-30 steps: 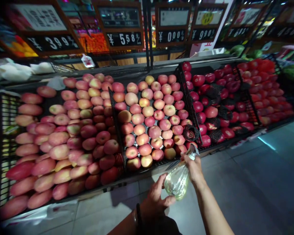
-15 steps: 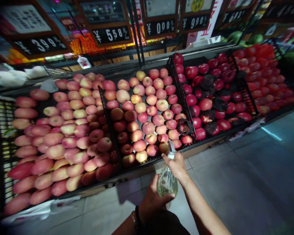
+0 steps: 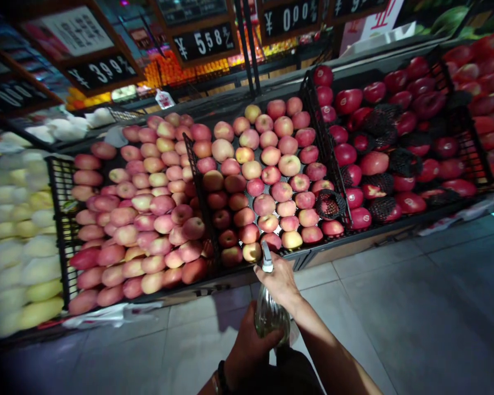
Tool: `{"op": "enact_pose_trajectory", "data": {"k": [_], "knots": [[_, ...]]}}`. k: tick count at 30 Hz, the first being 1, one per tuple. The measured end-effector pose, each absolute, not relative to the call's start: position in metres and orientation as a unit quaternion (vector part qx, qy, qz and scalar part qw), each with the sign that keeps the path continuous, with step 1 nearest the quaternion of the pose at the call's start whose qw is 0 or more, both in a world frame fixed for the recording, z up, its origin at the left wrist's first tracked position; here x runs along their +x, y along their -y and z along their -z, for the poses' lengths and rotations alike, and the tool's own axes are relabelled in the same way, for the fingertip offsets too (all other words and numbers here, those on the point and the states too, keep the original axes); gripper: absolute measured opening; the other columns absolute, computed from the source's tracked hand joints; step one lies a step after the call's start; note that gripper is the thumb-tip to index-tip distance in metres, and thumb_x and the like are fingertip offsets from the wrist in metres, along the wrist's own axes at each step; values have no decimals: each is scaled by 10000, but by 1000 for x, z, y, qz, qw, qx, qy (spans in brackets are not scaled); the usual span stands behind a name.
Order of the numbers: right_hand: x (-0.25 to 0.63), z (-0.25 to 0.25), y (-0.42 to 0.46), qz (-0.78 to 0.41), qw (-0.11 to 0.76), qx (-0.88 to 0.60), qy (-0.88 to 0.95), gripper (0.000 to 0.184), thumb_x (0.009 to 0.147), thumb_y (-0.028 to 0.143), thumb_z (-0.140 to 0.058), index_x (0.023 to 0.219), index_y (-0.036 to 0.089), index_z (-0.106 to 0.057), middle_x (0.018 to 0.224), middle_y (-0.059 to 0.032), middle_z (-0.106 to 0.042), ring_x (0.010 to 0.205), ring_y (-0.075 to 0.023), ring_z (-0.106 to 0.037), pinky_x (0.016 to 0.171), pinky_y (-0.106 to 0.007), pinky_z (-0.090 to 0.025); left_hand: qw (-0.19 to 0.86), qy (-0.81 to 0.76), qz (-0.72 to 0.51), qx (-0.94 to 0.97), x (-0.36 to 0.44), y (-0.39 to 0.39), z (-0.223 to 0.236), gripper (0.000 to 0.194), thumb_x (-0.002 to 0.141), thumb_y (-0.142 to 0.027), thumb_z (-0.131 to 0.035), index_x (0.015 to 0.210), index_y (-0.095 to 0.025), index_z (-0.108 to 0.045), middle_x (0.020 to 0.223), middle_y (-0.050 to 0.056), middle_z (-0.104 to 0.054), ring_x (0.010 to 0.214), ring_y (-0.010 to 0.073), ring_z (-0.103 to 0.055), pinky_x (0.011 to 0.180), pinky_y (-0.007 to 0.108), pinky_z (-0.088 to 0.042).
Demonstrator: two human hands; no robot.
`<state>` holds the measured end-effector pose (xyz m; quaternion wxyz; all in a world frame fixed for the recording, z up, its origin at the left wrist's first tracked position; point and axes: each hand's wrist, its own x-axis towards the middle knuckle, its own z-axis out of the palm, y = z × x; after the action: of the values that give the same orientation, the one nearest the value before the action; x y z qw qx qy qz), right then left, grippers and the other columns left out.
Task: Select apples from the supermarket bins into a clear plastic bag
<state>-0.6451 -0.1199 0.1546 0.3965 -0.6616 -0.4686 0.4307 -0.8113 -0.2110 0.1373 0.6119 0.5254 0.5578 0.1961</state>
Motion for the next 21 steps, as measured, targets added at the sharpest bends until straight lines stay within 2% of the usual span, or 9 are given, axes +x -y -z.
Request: {"op": "enact_pose_trajectory", "data": {"k": [6,11,13,16,21], "knots": [[-657,-161,127,-406,386,-676,479,197,881,443,-693,858,255,-636,742,17,-691,692,-206,-628,693,-340,-463,648,-522,-205,515,-824,208,-146,604,736,-437,-909,1212,-185,-634,1090,90,-776,977,287,-713,865,423,-585],[-687,-171,117,-391,406,-652,507,229,903,432,-713,1030,245,-743,1011,-27,-803,913,-231,-719,858,-340,-535,636,-532,-198,522,-854,200,-153,553,733,-388,-906,1176,-201,-632,1053,56,-768,932,251,-698,822,375,-570],[-705,-171,113,-385,405,-655,508,214,901,419,-721,1025,248,-750,945,-15,-797,867,-224,-707,829,-333,-526,628,-533,-202,530,-872,195,-155,541,739,-387,-902,1164,-202,-623,1045,50,-768,929,250,-701,818,371,-564],[-732,-171,108,-386,393,-664,505,159,890,406,-737,940,255,-732,769,23,-730,718,-200,-635,698,-313,-465,619,-540,-201,534,-897,191,-157,571,728,-385,-920,1182,-203,-626,1055,56,-785,931,260,-711,831,382,-567],[-766,-177,104,-416,366,-650,520,200,878,415,-750,790,252,-675,669,35,-666,644,-188,-568,636,-317,-403,636,-547,-190,510,-925,194,-158,609,709,-409,-933,1207,-204,-649,1068,70,-818,952,285,-754,849,396,-590]]}}
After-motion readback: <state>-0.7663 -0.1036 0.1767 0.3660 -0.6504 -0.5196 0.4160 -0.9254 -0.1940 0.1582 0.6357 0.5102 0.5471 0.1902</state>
